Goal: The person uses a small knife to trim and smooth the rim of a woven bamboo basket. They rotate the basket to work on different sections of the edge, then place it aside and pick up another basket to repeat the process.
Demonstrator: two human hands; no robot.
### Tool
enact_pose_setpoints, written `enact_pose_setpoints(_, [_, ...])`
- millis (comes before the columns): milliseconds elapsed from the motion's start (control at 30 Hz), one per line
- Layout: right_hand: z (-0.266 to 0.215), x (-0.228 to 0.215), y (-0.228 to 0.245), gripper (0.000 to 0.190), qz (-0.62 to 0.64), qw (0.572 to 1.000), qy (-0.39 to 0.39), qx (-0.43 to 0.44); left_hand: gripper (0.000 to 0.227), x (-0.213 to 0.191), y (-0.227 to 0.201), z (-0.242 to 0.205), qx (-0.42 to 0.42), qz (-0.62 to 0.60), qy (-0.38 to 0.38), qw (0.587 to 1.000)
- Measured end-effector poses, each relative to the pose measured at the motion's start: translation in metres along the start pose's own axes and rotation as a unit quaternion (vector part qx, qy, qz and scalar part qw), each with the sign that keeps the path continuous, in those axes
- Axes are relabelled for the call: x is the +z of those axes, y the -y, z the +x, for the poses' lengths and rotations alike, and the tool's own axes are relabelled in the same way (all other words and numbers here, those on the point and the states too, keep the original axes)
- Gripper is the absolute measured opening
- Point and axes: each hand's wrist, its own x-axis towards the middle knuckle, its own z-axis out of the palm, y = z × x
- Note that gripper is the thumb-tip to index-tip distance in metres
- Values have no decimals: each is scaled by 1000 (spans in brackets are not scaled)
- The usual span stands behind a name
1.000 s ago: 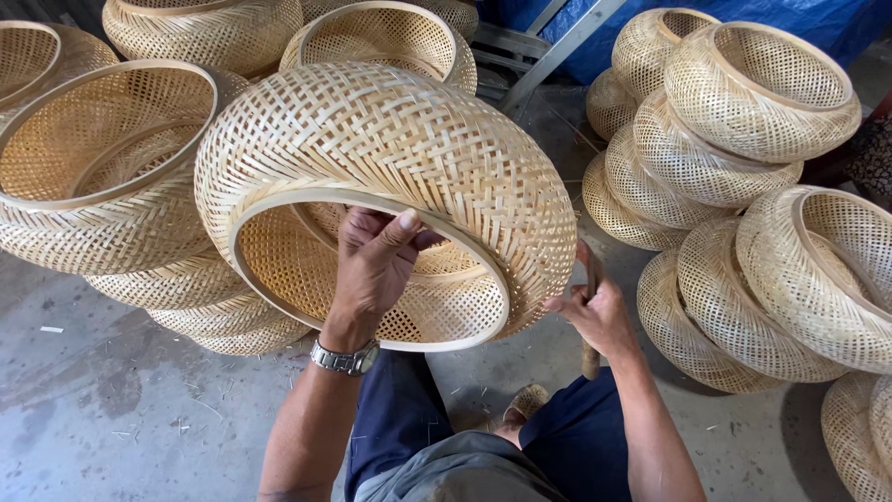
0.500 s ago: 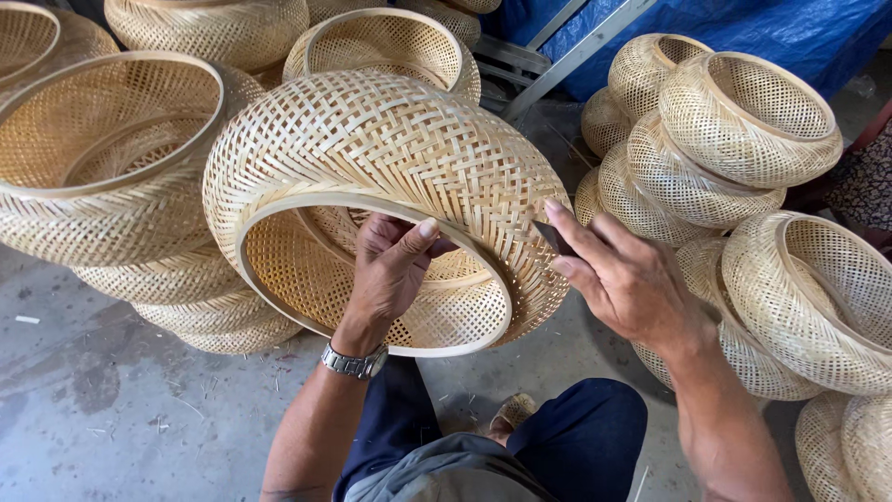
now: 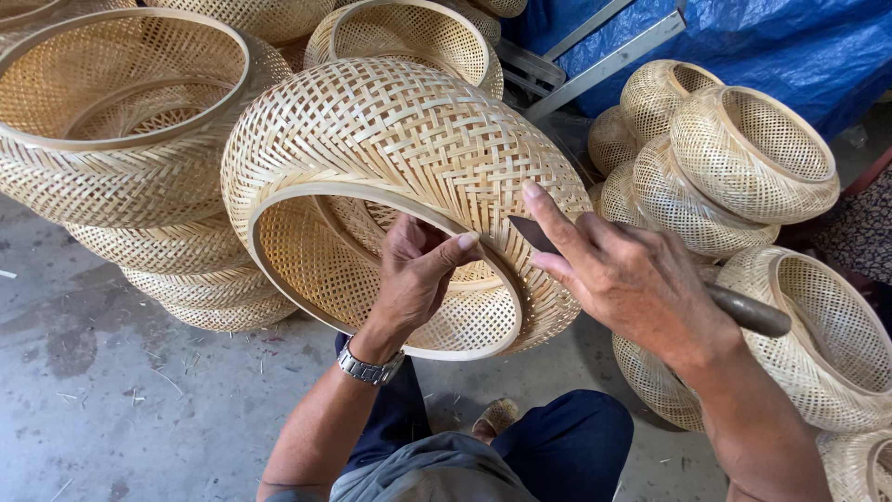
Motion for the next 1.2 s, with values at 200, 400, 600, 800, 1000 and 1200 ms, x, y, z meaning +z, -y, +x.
enact_pose_setpoints(200, [3, -8, 9, 82, -6, 1000, 8, 17, 33, -1, 0, 0, -2, 1, -15, 1000])
enact_pose_setpoints(400, [8, -1, 19, 75, 132, 989, 6, 66, 34, 2, -1, 0, 8, -2, -14, 1000])
enact_pose_setpoints(600, [12, 16, 23, 69, 230, 966, -22, 117, 34, 6, 2, 5, 29, -5, -12, 999])
enact_pose_setpoints(800, [14, 30, 25, 65, 289, 947, -58, 126, 34, 8, 6, 8, 34, 17, -27, 999])
enact_pose_setpoints(1000, [12, 38, 31, 59, 309, 935, -79, 153, 33, 9, 6, 9, 39, 20, -26, 999])
enact_pose_setpoints(1200, [12, 42, 35, 60, 320, 932, -111, 130, 32, 8, 7, 9, 38, 24, -30, 999])
